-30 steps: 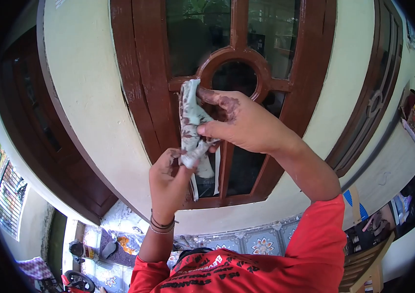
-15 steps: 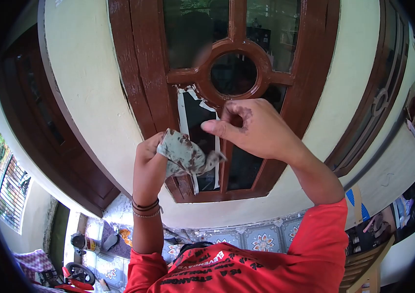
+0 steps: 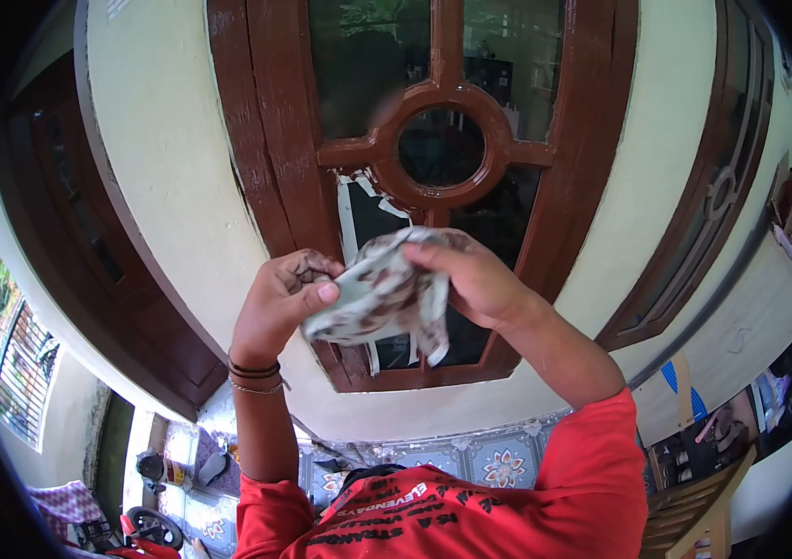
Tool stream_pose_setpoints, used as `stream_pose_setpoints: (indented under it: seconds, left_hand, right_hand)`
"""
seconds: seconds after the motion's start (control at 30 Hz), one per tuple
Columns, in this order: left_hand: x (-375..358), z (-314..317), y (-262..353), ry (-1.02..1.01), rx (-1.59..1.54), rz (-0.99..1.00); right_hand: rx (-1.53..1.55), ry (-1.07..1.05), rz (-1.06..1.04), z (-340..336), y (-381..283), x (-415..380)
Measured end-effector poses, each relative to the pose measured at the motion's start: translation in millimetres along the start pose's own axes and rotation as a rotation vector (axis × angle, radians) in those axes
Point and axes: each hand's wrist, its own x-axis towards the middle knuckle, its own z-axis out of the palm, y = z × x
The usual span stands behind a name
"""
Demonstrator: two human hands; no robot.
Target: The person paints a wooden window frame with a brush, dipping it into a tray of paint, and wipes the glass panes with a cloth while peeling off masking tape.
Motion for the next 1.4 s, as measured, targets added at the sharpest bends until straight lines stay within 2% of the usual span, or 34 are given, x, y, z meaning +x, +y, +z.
stream_pose_setpoints:
  seconds: [0.07, 0.13, 0.2, 0.27, 0.33, 0.4, 0.47, 0.6, 0.67, 0.7, 0.73, 0.77, 0.9, 0.93, 1.0, 1.03, 1.1, 1.13, 1.17, 1.2, 1.23, 1.27, 1.33, 1.4]
  left_hand:
    - [0, -1, 6, 0.002, -0.030, -0.092]
    - [2, -2, 7, 0.017, -0.046, -0.080]
    - [7, 2, 0, 0.087, -0.028, 0.061]
    - [7, 9, 5, 0.071, -0.068, 0.057]
    - [10, 15, 2, 0.126, 0.109, 0.131]
    - [17, 17, -5, 0.145, 0.141, 0.162]
    - [27, 17, -16, 0.320, 0.117, 0.189]
    - [18, 17, -14, 0.399, 0.071, 0.162]
    - [10, 18, -11, 0.398, 0.069, 0.180]
    - [7, 18, -9, 0.373, 0.078, 0.157]
    - [4, 19, -10, 0.347, 0.087, 0.131]
    - [2, 17, -12, 0.326, 0.075, 0.129]
    - [-5, 12, -13, 0.306, 0.076, 0.085]
    - [-5, 9, -14, 0.315, 0.103, 0.110]
    - [-8, 3, -19, 0.327, 0.128, 0.130]
    - [-9, -2, -22, 0.330, 0.082, 0.110]
    - [-9, -7, -28, 0.329, 0.029, 0.090]
    - [-10, -8, -29, 0.328, 0.031, 0.063]
    - [-10, -11, -31, 0.329, 0.034, 0.039]
    - [-11, -13, -34, 0.326, 0.033, 0.042]
    - [-13, -15, -37, 0.326, 0.046, 0.041]
    - [-14, -17, -39, 0.325, 0.061, 0.039]
    - [-16, -19, -39, 0.335, 0.054, 0.030]
    - [-18, -20, -37, 0.349, 0.056, 0.024]
  right_hand:
    - [0.384, 0.082, 0.085, -5, 0, -1]
    - [0.399, 0.072, 0.075, -8, 7, -1]
    - [0.335, 0.070, 0.138, -1, 14, -1]
    - [0.413, -0.026, 0.256, 6, 20, -1]
    - [0.286, 0.033, 0.361, 4, 27, 2]
    - [0.325, 0.060, 0.296, 6, 24, 7]
    - [0.354, 0.083, 0.236, 8, 10, 13]
    - [0.012, 0.426, -0.500, 14, -70, 50]
    - [-0.348, 0.625, -1.032, 14, -127, 89]
    - [-1.027, 0.845, -1.310, 4, -158, 109]
    - [-1.333, 0.930, -1.516, 3, -185, 133]
    - [-1.335, 0.925, -1.513, -1, -206, 156]
    - [-2.100, 0.648, -1.346, -2, -262, 225]
    - [-2.095, 0.645, -1.350, 1, -261, 225]
    - [-2.136, 0.624, -1.095, 0, -253, 218]
    - [-2.138, 0.616, -1.093, -6, -244, 215]
    - [-2.167, 0.327, -1.108, -23, -218, 205]
    - [-2.168, 0.167, -1.018, -21, -201, 192]
    - [-2.252, 0.110, -0.888, -24, -182, 181]
    - [-2.221, -0.040, -1.017, -29, -164, 169]
    - [-2.244, -0.141, -1.093, -40, -148, 165]
    - [-2.163, -0.192, -1.261, -38, -140, 158]
    - [-2.280, -0.143, -0.923, -39, -155, 153]
    - [-2.335, 0.079, -0.802, -22, -186, 163]
